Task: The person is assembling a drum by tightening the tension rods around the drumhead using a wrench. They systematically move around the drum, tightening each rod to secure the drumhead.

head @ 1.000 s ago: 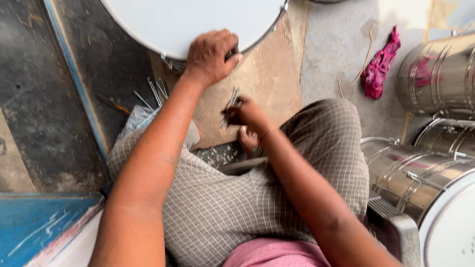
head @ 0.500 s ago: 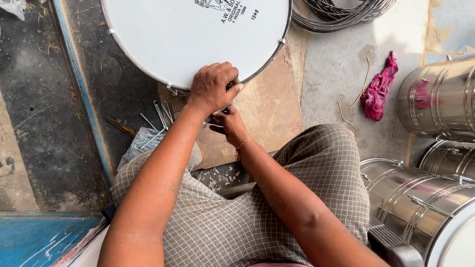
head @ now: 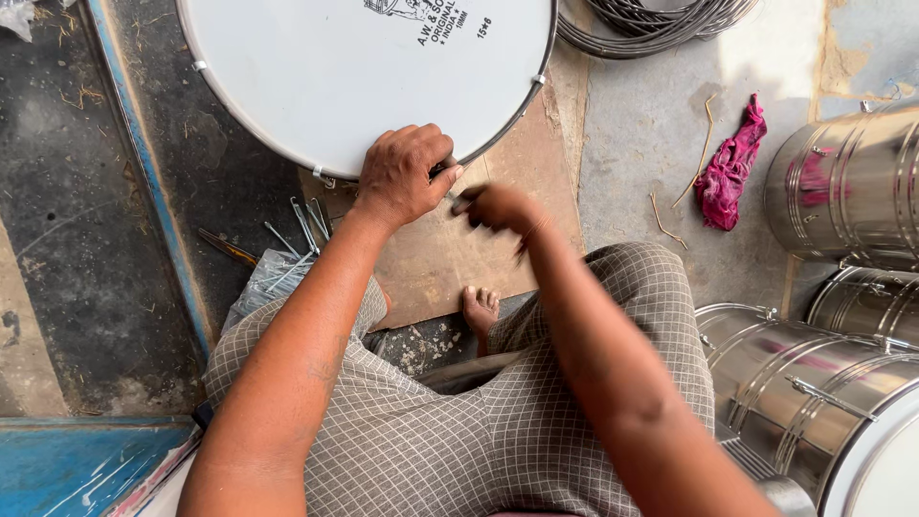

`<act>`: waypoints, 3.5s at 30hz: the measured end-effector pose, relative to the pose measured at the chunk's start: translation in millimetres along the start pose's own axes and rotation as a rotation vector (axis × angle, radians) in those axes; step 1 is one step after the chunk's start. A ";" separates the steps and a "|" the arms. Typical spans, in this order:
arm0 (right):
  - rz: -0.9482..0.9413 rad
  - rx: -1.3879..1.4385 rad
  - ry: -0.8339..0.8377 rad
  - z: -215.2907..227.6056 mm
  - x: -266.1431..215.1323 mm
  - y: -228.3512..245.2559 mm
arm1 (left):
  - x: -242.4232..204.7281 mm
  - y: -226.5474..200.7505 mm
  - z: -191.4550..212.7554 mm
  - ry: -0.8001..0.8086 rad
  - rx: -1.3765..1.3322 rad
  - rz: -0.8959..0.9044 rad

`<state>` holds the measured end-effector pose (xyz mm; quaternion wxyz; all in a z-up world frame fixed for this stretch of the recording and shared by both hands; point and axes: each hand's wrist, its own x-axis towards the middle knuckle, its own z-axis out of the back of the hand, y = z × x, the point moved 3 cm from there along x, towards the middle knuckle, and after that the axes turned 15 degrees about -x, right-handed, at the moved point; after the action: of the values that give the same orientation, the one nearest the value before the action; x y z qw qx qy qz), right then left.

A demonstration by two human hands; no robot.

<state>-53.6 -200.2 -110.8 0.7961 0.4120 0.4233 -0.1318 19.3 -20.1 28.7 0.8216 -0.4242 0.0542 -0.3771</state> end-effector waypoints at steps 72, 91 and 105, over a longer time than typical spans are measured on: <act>-0.095 0.104 -0.236 -25.1 -2.6 -29.9 | 6.6 -6.1 -2.7 -0.032 0.070 -0.019; -0.023 0.989 -0.270 -105.3 7.8 37.7 | 5.4 -9.0 -3.5 -0.048 0.064 -0.023; -0.085 -0.365 -0.114 66.9 16.3 -8.9 | 5.8 -3.8 -5.8 -0.042 0.073 -0.059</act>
<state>-10.8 -254.8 -108.2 0.8740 0.2343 0.4114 -0.1091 18.9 -29.1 29.1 0.8260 -0.4034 0.0106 -0.3936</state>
